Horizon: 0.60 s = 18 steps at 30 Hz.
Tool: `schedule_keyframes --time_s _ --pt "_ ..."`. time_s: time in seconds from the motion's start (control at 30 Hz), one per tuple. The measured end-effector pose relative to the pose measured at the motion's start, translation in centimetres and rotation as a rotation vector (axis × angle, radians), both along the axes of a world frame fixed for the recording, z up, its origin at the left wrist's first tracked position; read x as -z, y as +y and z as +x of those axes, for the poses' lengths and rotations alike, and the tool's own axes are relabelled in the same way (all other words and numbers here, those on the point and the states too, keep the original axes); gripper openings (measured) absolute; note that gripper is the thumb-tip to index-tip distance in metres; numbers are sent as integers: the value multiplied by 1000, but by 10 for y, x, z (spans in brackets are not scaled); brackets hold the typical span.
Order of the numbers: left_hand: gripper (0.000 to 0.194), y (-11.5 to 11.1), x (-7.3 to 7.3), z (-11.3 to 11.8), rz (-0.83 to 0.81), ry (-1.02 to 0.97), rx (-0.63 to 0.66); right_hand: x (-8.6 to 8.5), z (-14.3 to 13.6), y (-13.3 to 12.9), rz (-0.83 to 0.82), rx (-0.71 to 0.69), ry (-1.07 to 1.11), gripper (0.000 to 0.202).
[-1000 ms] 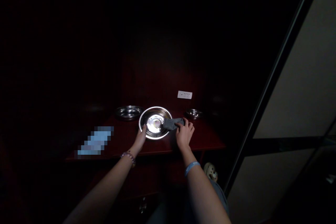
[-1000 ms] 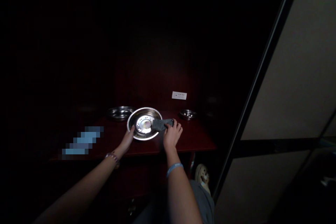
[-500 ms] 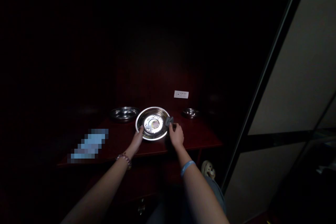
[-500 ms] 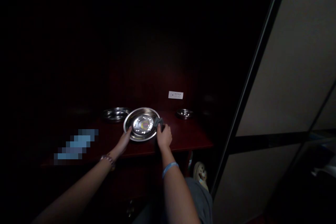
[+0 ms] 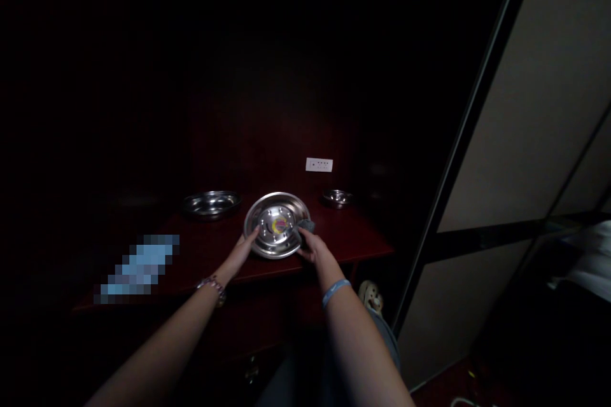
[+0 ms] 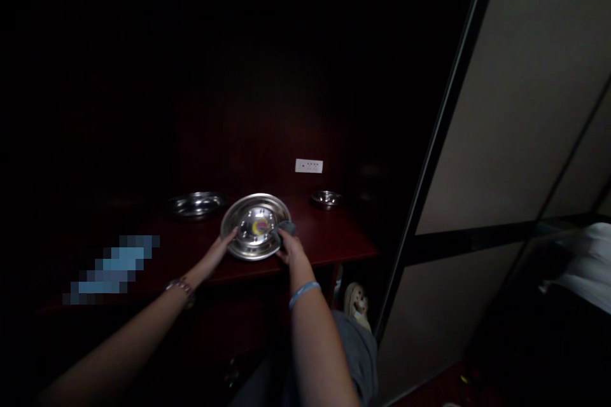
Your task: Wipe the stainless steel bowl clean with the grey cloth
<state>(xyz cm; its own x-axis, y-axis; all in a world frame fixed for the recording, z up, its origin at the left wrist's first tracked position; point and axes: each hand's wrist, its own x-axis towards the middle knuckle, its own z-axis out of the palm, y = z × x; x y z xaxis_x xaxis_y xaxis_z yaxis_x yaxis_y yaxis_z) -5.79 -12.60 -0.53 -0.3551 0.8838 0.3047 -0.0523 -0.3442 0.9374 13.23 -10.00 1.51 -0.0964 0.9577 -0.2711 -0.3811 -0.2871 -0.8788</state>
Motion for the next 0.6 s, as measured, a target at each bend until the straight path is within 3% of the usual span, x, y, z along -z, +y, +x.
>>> schedule_keyframes --time_s 0.13,0.37,0.5,0.6 --pt "43 -9 -7 3 -71 -63 18 0 8 1 42 -20 -41 9" --pt "51 -4 0 2 17 -2 41 2 3 2 131 30 -93 11" --pt "54 -8 0 7 -27 74 176 -2 -5 -1 79 42 -36 8" --pt "54 -17 -2 12 -14 160 187 -1 -17 -4 15 49 47 7"
